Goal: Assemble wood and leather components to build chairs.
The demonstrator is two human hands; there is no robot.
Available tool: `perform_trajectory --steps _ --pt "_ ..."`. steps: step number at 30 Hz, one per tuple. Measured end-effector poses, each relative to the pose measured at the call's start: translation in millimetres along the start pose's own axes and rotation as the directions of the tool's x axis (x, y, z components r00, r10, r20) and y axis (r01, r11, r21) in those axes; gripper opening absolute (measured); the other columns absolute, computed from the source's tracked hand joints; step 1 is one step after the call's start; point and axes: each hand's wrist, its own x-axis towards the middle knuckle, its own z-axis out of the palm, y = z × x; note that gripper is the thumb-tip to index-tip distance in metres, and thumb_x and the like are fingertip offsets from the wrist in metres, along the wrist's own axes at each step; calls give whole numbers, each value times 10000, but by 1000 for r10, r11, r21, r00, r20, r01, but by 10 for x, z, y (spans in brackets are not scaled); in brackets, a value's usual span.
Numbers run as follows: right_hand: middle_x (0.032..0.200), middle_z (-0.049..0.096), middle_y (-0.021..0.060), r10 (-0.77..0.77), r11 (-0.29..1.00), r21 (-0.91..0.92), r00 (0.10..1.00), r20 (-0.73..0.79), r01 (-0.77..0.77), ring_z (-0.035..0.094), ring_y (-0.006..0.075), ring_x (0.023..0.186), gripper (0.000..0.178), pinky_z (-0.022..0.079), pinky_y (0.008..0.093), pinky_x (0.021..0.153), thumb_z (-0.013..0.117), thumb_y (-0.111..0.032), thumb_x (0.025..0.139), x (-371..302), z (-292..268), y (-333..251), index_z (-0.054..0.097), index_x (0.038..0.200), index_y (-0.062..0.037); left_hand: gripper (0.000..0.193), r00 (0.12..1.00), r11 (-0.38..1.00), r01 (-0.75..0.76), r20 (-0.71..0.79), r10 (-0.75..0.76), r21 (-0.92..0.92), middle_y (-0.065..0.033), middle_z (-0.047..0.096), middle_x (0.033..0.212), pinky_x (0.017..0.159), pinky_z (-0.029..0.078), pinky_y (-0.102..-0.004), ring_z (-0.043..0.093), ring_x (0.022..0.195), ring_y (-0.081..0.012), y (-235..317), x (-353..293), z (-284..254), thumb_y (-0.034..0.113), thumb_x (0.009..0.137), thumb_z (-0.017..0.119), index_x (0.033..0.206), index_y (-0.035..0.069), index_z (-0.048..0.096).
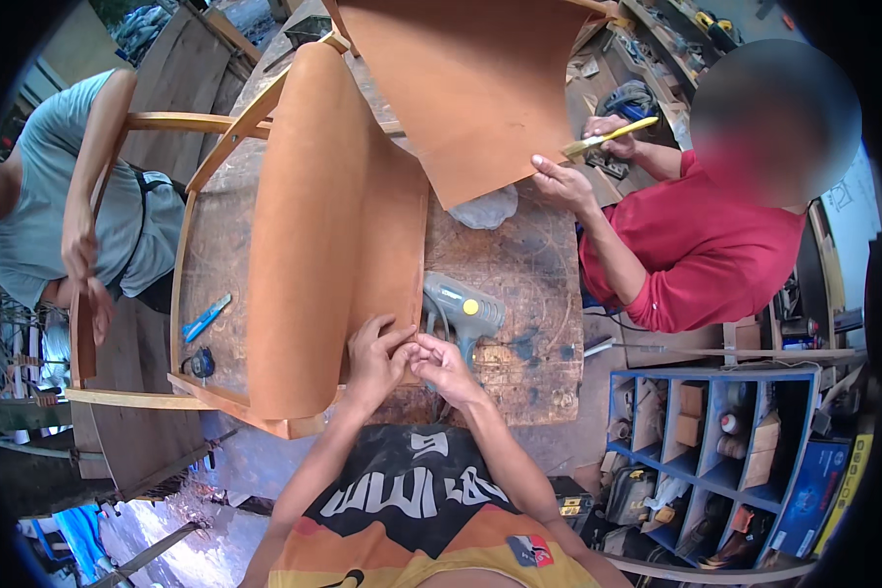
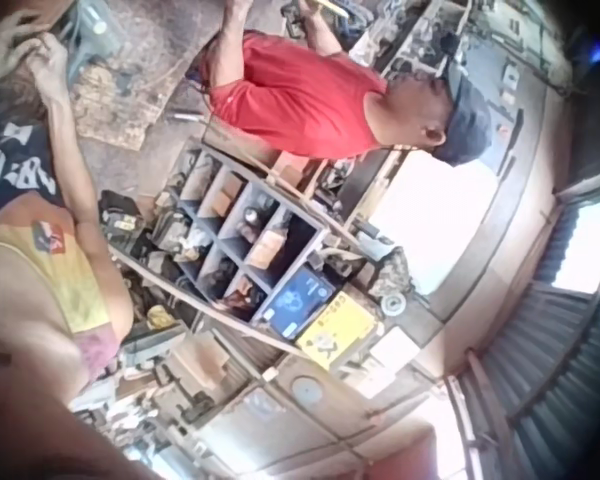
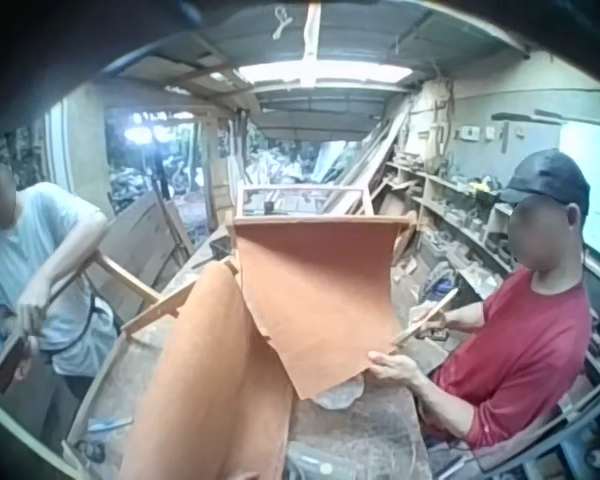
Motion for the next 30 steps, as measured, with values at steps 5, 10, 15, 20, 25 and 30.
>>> perform_trajectory --steps 5,10,15,20,25,30 --pt "1178 611 79 78 931 353 996 45 -89 613 118 1014 490 492 236 847 534 61 814 -55 25 -102 493 1301 48 173 995 998 -3 -100 10 66 -106 678 1074 956 396 -479 572 1120 -336 21 -1 34 156 797 716 960 114 758" --pt "1215 607 152 77 929 364 997 -4 -70 634 184 1045 441 544 329 902 590 11 894 -117 16 -127 479 1317 67 142 995 992 79 -54 -85 -94 -123 699 1070 1062 339 -497 616 1117 -309 9 -8 -83 130 838 683 951 70 748" --pt "1172 625 183 118 951 300 986 -115 -79 653 212 1014 408 560 343 887 656 10 874 -93 -73 -23 529 1256 80 271 982 955 107 182 -57 -277 -200 648 1194 1141 281 -468 579 1203 -316 -101 -109 -162 122 850 673 1100 21 700" --pt "1145 639 180 78 932 360 991 -112 -33 655 211 1007 419 558 328 881 680 15 855 -106 1 -35 541 1245 76 384 969 987 -40 236 76 -155 -211 588 1289 1123 324 -433 539 1248 -329 60 -83 -356 126 799 729 1161 13 669" --pt "1089 665 186 37 934 356 990 -139 15 669 231 982 327 557 368 892 677 10 854 -147 30 -76 594 1165 65 395 988 989 -54 136 73 -136 -200 619 1246 1029 442 -389 582 1192 -323 138 -90 -314 102 754 773 1127 5 685" --pt "943 694 138 33 978 208 985 -171 4 682 190 875 128 579 340 803 685 -45 879 -199 -46 -65 664 974 39 257 995 982 -82 44 90 -168 -156 695 1061 860 531 -355 678 972 -285 198 -128 -233 67 763 767 1002 -14 721"
